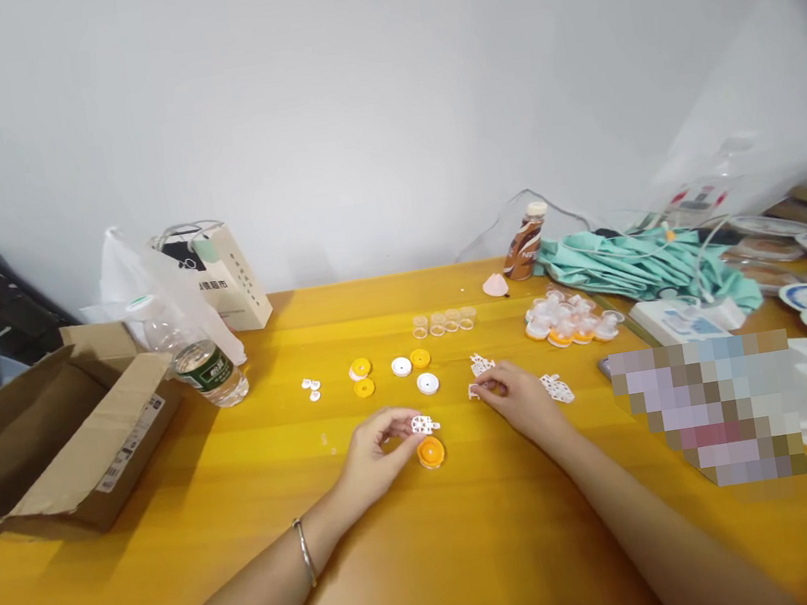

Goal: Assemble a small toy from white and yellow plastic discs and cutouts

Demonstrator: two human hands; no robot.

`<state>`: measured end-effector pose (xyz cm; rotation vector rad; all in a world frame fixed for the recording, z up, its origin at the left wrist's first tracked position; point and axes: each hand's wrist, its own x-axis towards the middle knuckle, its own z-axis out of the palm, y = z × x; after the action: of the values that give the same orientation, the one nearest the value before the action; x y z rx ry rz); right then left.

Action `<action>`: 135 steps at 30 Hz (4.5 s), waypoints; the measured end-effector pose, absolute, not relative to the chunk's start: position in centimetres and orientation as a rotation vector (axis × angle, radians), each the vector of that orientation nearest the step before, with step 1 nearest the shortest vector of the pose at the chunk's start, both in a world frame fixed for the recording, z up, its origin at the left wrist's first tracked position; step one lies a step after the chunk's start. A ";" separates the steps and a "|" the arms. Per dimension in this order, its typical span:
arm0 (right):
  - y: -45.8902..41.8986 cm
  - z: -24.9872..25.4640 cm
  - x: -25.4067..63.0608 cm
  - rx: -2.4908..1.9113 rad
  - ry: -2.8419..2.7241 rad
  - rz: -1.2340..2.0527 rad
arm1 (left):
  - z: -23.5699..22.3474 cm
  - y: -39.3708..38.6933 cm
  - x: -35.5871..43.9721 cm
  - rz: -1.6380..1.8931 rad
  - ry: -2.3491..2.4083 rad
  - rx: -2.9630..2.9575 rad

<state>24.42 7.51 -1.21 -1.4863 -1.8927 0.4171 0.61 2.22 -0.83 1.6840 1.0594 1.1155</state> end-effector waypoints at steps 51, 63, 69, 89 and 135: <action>3.1 0.3 18.8 -1.030 -1.315 1.589 | 0.2 1.5 0.7 1.191 0.936 2.234; 3.0 0.0 18.6 -0.999 -1.265 1.692 | 0.6 1.4 0.4 1.095 0.821 2.397; 3.2 0.1 18.7 -1.016 -1.246 1.648 | 0.4 1.6 0.8 1.252 0.968 1.955; 3.1 0.0 18.9 -0.982 -1.298 1.577 | 0.0 2.1 0.4 1.145 1.095 1.984; 3.0 -0.1 18.2 -1.006 -1.300 1.557 | -0.6 2.1 1.3 1.134 1.075 1.557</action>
<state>18.22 2.96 -0.07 -1.0057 -1.3001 1.5566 1.25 2.12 -0.59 1.5573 1.0754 1.1335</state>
